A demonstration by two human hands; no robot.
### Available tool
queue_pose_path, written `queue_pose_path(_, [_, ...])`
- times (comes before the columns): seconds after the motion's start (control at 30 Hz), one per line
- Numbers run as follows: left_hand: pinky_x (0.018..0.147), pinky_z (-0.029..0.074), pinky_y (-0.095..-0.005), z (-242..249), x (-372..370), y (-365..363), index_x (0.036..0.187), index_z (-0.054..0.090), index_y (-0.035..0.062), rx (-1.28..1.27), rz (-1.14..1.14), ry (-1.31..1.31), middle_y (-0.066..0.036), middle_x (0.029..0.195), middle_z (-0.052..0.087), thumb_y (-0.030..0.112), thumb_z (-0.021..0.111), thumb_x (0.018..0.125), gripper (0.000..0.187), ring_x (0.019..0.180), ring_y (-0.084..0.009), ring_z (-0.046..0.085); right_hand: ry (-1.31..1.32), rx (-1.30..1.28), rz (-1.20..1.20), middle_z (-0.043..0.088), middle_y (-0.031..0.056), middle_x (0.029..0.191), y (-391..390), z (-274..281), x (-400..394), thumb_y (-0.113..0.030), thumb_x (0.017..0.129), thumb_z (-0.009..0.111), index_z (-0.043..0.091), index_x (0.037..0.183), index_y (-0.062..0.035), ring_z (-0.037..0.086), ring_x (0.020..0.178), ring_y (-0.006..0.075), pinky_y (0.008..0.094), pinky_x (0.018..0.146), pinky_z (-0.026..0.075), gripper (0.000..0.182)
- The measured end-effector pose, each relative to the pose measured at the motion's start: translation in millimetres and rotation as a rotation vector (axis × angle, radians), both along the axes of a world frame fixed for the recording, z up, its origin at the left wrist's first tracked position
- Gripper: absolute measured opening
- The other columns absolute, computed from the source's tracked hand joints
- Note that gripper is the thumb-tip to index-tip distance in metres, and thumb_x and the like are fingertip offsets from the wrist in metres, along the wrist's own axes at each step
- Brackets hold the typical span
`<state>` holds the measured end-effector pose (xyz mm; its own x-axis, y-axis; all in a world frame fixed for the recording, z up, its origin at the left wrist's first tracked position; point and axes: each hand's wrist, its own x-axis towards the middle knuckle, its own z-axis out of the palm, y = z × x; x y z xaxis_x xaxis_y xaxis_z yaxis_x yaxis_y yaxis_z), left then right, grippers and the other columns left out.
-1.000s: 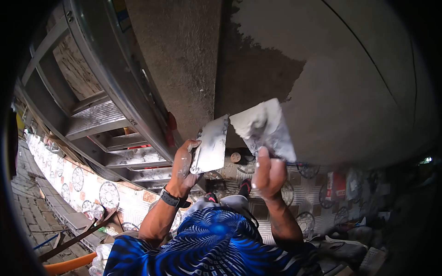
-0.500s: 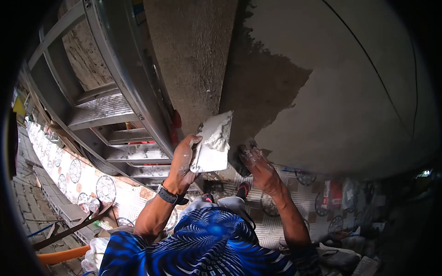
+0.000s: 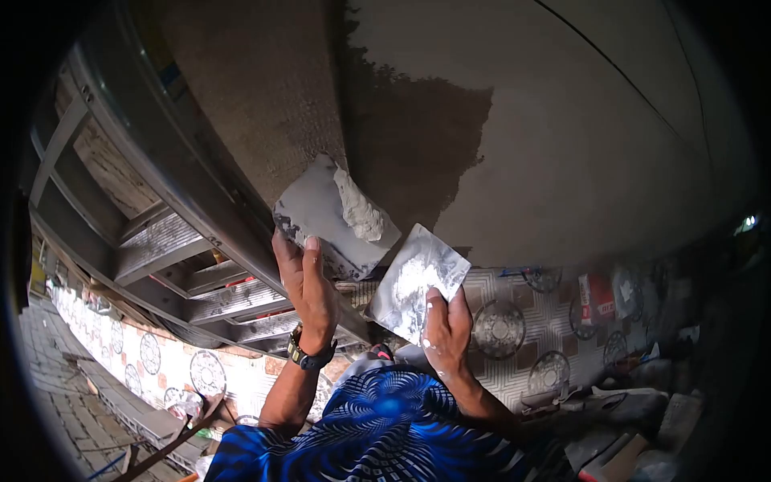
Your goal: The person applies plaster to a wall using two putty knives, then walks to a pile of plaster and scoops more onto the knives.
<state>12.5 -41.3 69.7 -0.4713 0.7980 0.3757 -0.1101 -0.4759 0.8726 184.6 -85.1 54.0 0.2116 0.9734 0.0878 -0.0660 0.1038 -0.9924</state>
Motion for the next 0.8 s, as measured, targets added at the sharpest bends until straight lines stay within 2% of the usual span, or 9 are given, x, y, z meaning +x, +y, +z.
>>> queue_pose_path(0.07, [0.104,0.034,-0.0305,-6,9,-1,0.144,0.032,0.0009,0.086,0.023,-0.029,-0.011,0.135,0.047,0.003,0.048,0.098,0.048,0.123,-0.0164,0.045,0.125,-0.046,-0.012,0.06,0.0069,0.096,0,-9,2,-0.011,0.098,0.049,0.058,0.111,0.0032,0.053,0.083,0.0121,0.026,0.077,0.044,0.021])
queue_pose_path(0.17, [0.101,0.037,-0.0294,-18,12,-6,0.143,0.033,0.0032,0.225,-0.003,0.056,-0.011,0.136,0.047,0.002,0.048,0.098,0.048,0.122,-0.0151,0.046,0.13,-0.041,0.005,0.062,0.0089,0.106,0,-33,7,-0.013,0.101,0.045,0.058,0.113,0.005,0.055,0.093,0.0131,0.0265,0.085,0.044,0.025])
queue_pose_path(0.23, [0.096,0.041,-0.0296,-37,11,-9,0.142,0.035,0.0059,0.271,-0.015,0.139,-0.011,0.136,0.048,-0.004,0.046,0.096,0.048,0.12,-0.0168,0.049,0.466,-0.207,-0.009,0.063,0.0104,0.112,5,-19,-1,-0.016,0.102,0.043,0.058,0.115,0.0062,0.055,0.099,0.0147,0.028,0.09,0.044,0.029])
queue_pose_path(0.3, [0.095,0.042,-0.0304,-45,14,-11,0.141,0.036,0.0069,0.339,0.04,0.234,-0.011,0.135,0.049,-0.007,0.045,0.095,0.048,0.118,-0.0185,0.051,0.605,-0.118,0.063,0.063,0.0111,0.117,10,-28,-3,-0.022,0.103,0.043,0.057,0.117,0.0057,0.055,0.105,0.0162,0.0284,0.095,0.043,0.034])
queue_pose_path(0.33, [0.101,0.045,-0.0409,-45,8,-10,0.14,0.036,0.0024,0.419,0.022,0.352,-0.023,0.134,0.052,-0.015,0.042,0.092,0.051,0.122,-0.0301,0.056,0.538,-0.149,0.076,0.063,0.0106,0.116,11,-22,-5,-0.023,0.103,0.043,0.057,0.117,0.0056,0.055,0.104,0.0157,0.0281,0.094,0.043,0.035])
queue_pose_path(0.4, [0.098,0.043,-0.0355,-37,10,-10,0.139,0.04,0.0049,0.463,-0.064,0.385,-0.017,0.134,0.051,-0.012,0.044,0.093,0.049,0.118,-0.0233,0.054,0.559,-0.185,0.085,0.063,0.0075,0.104,19,-9,-11,-0.021,0.102,0.046,0.059,0.113,0.0029,0.054,0.091,0.0145,0.0278,0.085,0.043,0.029])
queue_pose_path(0.53, [0.088,0.047,-0.0301,-37,4,-11,0.136,0.047,0.0053,0.469,-0.089,0.458,-0.014,0.129,0.055,-0.006,0.047,0.095,0.042,0.106,-0.0172,0.056,0.481,-0.118,0.123,0.056,0.0027,0.089,34,-12,-11,-0.016,0.099,0.05,0.059,0.107,-0.0001,0.046,0.078,0.0119,0.0274,0.073,0.04,0.02])
queue_pose_path(0.7, [0.1,0.046,-0.0417,-38,-7,-15,0.14,0.044,0.0057,0.38,-0.114,0.549,-0.03,0.128,0.057,-0.019,0.039,0.078,0.067,0.122,-0.0404,0.057,0.275,0.03,0.034,0.049,0.0,0.08,36,-4,-24,-0.014,0.097,0.052,0.057,0.097,-0.0007,0.041,0.074,0.0076,0.0254,0.065,0.037,0.014])
queue_pose_path(0.8, [0.096,0.046,-0.0365,-54,-14,-21,0.138,0.045,0.0009,0.209,-0.152,0.517,-0.026,0.126,0.059,-0.011,0.044,0.082,0.057,0.113,-0.0337,0.058,0.335,-0.04,0.065,0.048,-0.0002,0.078,34,25,-28,-0.014,0.097,0.054,0.056,0.094,-0.0003,0.041,0.073,0.0065,0.0251,0.064,0.036,0.014])
